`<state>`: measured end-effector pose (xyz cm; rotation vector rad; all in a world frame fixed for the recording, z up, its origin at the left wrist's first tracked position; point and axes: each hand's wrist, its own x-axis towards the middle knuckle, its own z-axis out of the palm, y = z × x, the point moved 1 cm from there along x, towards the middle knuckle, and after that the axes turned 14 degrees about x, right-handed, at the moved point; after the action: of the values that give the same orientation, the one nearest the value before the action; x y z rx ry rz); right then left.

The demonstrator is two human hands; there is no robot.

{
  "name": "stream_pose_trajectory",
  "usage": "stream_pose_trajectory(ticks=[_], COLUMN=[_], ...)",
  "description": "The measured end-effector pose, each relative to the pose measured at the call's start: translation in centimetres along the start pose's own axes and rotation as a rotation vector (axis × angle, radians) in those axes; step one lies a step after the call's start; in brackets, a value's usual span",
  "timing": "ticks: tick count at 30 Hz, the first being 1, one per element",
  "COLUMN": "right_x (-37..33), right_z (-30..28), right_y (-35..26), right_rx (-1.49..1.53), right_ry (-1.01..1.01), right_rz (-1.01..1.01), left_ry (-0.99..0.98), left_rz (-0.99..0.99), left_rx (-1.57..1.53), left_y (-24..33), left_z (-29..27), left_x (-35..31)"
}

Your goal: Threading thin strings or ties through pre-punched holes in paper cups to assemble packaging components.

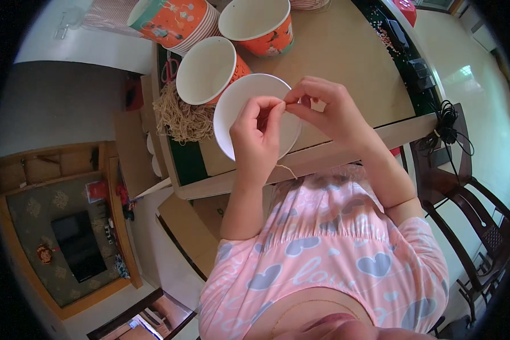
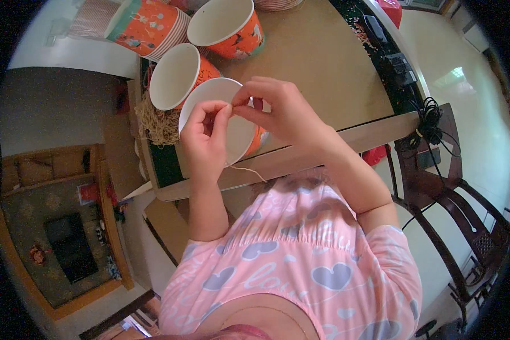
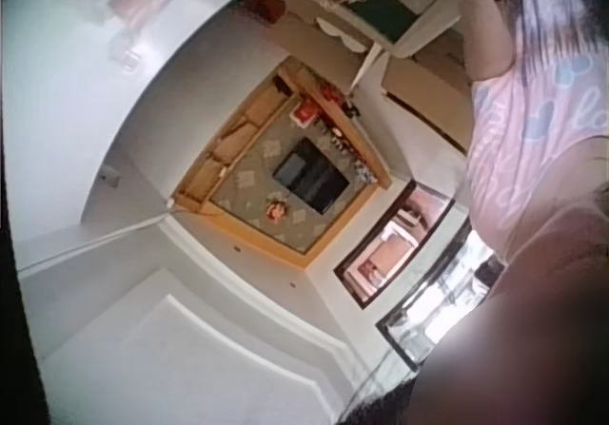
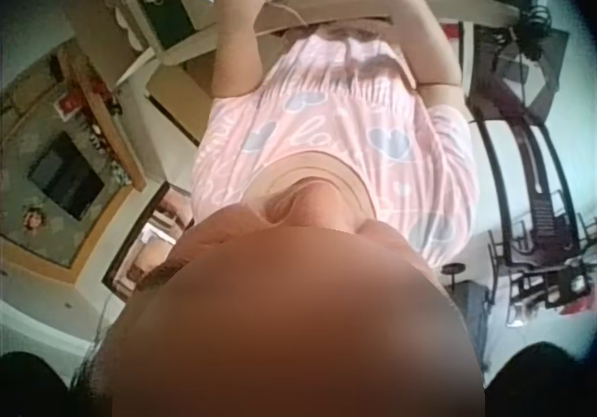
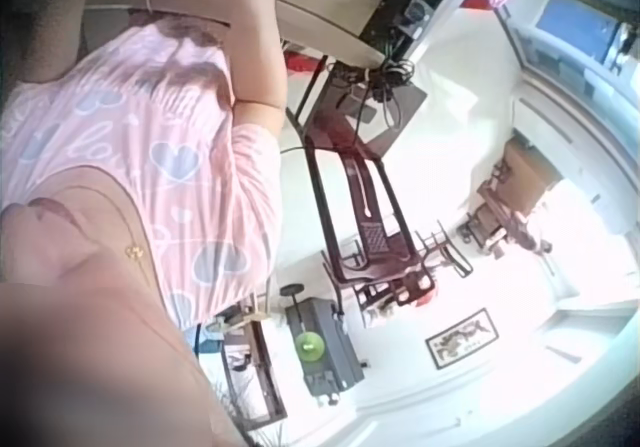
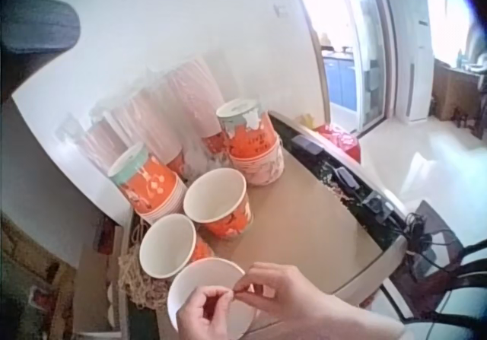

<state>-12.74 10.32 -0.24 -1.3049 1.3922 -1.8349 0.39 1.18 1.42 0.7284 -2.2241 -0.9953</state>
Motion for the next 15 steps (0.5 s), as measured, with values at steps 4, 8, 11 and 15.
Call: stream_pose_trajectory(ticks=[4, 8, 11, 15], right_x=[0.4, 0.0, -0.3, -0.4], right_z=[-0.9, -1.3, -1.2, -1.3], right_y=[0.5, 0.7, 0.9, 0.7], right_rx=[0.017, 0.068, 0.102, 0.116], right_ry=[-0.005, 0.012, -0.025, -0.034], right_rz=[-0.002, 0.104, 0.128, 0.144], left_ry=[-0.071, -0.282, -0.283, -0.277], left_rz=[-0.069, -0.136, -0.171, -0.179], left_rx=[-0.009, 0.242, 0.048, -0.174], left_y=[0.8, 0.3, 0.4, 0.0], left_z=[-0.3, -1.4, -1.0, -0.5], left_x=[0.7, 1.0, 1.0, 1.3])
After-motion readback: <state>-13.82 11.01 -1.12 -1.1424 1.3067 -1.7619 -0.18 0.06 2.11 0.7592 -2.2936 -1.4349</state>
